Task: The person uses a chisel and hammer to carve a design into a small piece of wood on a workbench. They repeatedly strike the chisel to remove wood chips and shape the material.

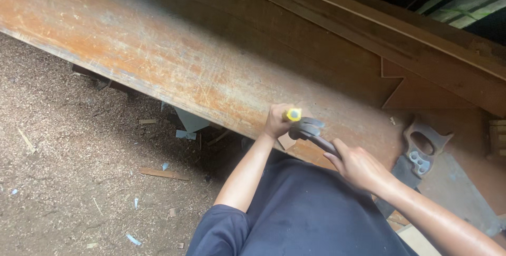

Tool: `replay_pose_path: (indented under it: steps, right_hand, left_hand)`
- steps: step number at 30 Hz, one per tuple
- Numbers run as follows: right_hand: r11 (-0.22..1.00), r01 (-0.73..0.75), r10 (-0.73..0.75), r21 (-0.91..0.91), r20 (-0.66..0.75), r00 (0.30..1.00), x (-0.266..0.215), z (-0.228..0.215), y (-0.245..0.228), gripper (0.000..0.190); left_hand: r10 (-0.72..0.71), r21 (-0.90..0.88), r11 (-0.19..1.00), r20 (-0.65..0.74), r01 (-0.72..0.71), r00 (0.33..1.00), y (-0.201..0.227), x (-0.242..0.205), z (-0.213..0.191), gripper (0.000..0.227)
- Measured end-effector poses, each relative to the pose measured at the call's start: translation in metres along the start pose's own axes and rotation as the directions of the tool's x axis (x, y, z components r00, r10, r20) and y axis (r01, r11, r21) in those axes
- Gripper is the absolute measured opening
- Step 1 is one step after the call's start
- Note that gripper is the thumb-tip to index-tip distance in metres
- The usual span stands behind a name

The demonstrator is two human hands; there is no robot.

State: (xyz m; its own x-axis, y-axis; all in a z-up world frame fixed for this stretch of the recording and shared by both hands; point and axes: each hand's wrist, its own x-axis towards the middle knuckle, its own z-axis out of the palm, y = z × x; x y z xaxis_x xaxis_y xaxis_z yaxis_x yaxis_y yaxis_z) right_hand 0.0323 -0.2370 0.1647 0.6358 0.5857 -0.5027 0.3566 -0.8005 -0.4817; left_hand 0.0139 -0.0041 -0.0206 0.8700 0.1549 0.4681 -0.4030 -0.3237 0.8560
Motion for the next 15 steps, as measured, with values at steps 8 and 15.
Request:
replay_pose_path:
  steps: [8, 15]
  right_hand:
    - [0.990, 0.014, 0.015, 0.141, -0.201, 0.979, -0.030, -0.036, 0.039, 0.048]
    - [-0.336, 0.176, -0.077, 0.925, -0.213, 0.974, -0.081, -0.041, 0.041, 0.031]
  left_hand:
    - [-0.086, 0.015, 0.996, -0.039, 0.087, 0.996, 0.014, 0.009, -0.005, 0.031]
    - [-0.116, -0.002, 0.993, -0.070, 0.117, 0.991, 0.017, 0.005, -0.007, 0.033]
